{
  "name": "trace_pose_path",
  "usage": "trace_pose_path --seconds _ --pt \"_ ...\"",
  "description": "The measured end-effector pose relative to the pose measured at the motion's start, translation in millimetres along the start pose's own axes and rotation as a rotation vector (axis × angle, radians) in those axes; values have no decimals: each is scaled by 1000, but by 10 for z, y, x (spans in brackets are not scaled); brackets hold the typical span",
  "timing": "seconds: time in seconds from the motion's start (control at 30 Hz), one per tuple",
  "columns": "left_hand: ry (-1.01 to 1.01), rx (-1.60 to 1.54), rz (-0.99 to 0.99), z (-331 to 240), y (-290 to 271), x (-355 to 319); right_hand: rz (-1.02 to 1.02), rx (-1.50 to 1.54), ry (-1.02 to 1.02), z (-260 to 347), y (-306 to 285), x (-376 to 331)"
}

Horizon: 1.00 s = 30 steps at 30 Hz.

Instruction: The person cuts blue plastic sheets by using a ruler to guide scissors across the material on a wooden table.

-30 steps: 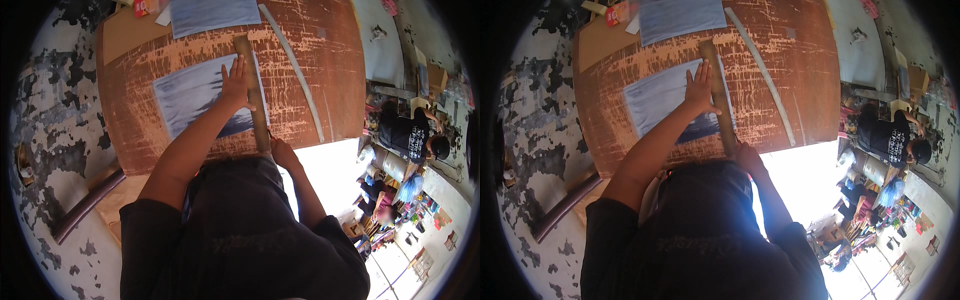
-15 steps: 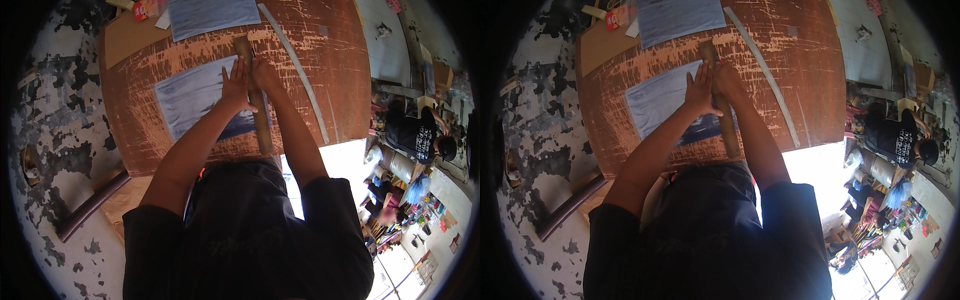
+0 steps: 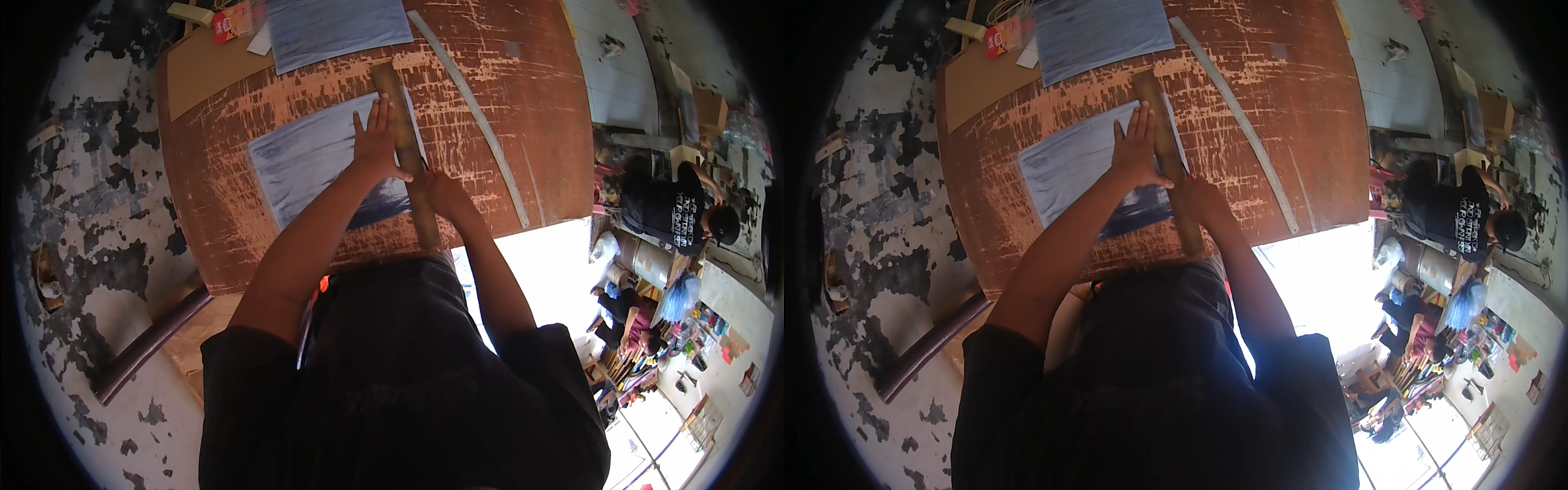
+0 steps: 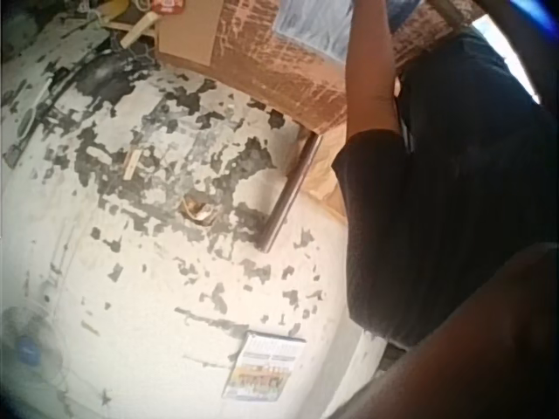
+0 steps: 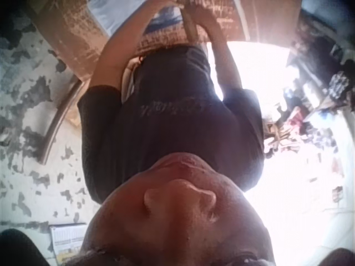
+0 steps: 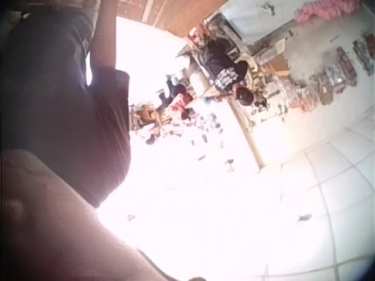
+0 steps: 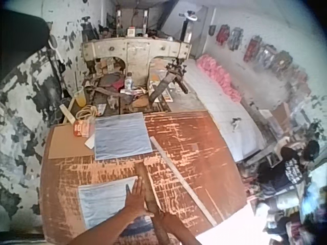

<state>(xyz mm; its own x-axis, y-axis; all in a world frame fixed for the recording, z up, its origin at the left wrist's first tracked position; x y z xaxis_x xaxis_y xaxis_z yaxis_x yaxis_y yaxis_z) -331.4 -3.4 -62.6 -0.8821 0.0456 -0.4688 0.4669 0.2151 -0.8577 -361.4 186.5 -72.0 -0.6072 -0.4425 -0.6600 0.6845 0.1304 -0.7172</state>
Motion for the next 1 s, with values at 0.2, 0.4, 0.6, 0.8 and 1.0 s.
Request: trace_pose_path --seconds 0.2,0.4,0.6,0.8,1.0 --pt "38 -1 -72 91 104 -80 25 338 271 -319 163 -482" --pt "-25 -29 -54 320 216 -559 -268 517 356 -388 175 -600" --pt "-27 -215 -385 600 689 -1220 -616 376 175 -304 254 -401" --pt "-205 -300 -661 877 1321 -2336 -672 359 96 -415 420 -260" --pt "-401 -277 -540 986 1709 -2895 -675 311 268 -97 440 -404"
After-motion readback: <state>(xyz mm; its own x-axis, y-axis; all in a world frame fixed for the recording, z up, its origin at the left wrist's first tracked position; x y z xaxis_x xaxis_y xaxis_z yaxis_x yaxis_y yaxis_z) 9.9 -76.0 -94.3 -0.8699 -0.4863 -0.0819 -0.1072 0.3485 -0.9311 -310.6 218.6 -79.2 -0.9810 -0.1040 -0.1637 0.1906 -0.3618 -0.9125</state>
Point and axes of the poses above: each hand's wrist, its own x-axis towards the middle knuckle, its own y-axis out of the palm, z = x × y, the point moved 3 cm from there along x, towards the middle knuckle, and after that the axes turned 15 degrees about y, right-handed, at the moved point
